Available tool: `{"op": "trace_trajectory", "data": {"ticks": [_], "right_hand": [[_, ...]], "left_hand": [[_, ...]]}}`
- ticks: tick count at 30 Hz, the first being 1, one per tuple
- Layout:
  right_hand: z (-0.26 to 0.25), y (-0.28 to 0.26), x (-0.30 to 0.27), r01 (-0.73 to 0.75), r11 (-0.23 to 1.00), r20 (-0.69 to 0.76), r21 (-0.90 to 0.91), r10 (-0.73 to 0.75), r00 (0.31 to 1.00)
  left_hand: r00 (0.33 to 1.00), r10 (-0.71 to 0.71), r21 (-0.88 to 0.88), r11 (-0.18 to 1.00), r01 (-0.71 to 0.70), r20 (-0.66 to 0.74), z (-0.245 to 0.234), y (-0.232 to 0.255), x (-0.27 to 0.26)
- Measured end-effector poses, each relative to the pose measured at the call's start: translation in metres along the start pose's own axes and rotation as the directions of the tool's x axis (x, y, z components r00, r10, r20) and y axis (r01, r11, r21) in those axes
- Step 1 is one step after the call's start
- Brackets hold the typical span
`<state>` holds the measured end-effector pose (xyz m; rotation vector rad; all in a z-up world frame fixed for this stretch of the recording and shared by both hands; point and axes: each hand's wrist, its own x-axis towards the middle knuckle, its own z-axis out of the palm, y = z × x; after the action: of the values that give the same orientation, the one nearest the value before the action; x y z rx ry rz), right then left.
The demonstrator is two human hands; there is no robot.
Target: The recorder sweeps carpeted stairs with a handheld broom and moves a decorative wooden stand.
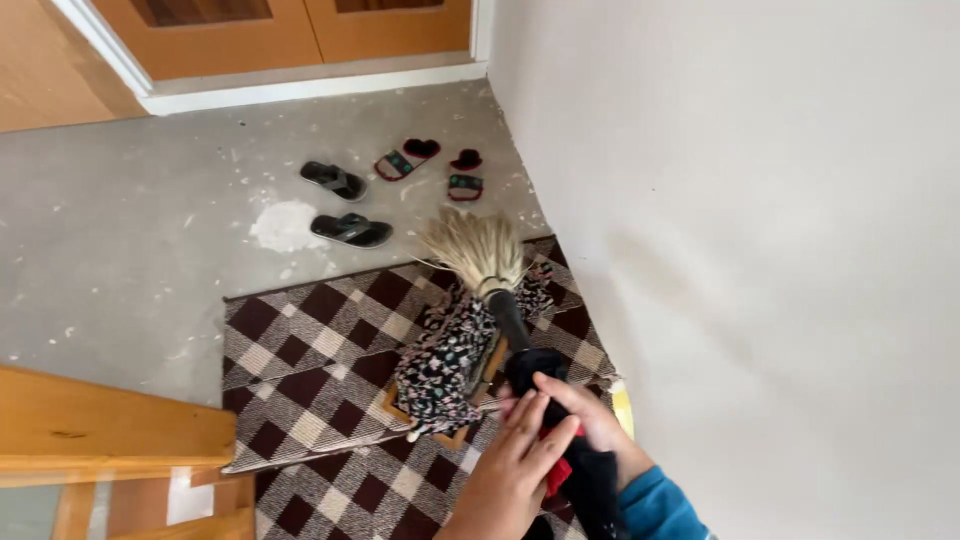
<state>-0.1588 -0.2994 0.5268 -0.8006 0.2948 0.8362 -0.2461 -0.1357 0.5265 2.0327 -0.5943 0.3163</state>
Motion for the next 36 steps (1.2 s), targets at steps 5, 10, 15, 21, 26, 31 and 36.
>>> {"op": "trace_trajectory", "data": {"ticks": [5, 10, 15, 21, 26, 31, 36], "right_hand": [[-0.123, -0.070, 0.005, -0.001, 0.897, -0.308, -0.442, -0.151, 0.939], [-0.216, -0.146, 0.058, -0.140, 0.680, -0.380, -0.720, -0.217, 0.899], [-0.313, -0.148, 0.141, -0.294, 0.219, -0.350, -0.930, -0.296, 0.889], [-0.408, -0.087, 0.171, -0.518, -0.182, -0.504, -0.836, -0.122, 0.855], [-0.346, -0.129, 0.074, -0.387, -0.161, -0.409, -0.908, 0.139, 0.902], [-0.303, -0.121, 0.037, -0.492, 0.235, -0.480, -0.838, 0.110, 0.870], [-0.343, -0.052, 0.069, -0.464, 0.308, -0.504, -0.830, -0.060, 0.861]], "left_hand": [[0.948, 0.013, 0.174, 0.982, -0.071, 0.317, 0.057, -0.006, 0.042], [0.842, -0.447, 0.173, 0.894, 0.412, 0.301, 0.076, -0.029, 0.063], [0.588, -0.793, -0.022, 0.593, 0.805, 0.155, 0.066, -0.021, 0.081], [0.462, -0.877, -0.035, 0.462, 0.886, 0.132, 0.094, -0.063, 0.051], [0.487, -0.857, -0.045, 0.487, 0.872, 0.167, 0.094, -0.057, 0.070], [0.491, -0.848, -0.112, 0.478, 0.871, 0.200, 0.095, -0.057, 0.072], [0.533, -0.828, -0.240, 0.489, 0.838, 0.175, 0.101, -0.064, 0.052]]}}
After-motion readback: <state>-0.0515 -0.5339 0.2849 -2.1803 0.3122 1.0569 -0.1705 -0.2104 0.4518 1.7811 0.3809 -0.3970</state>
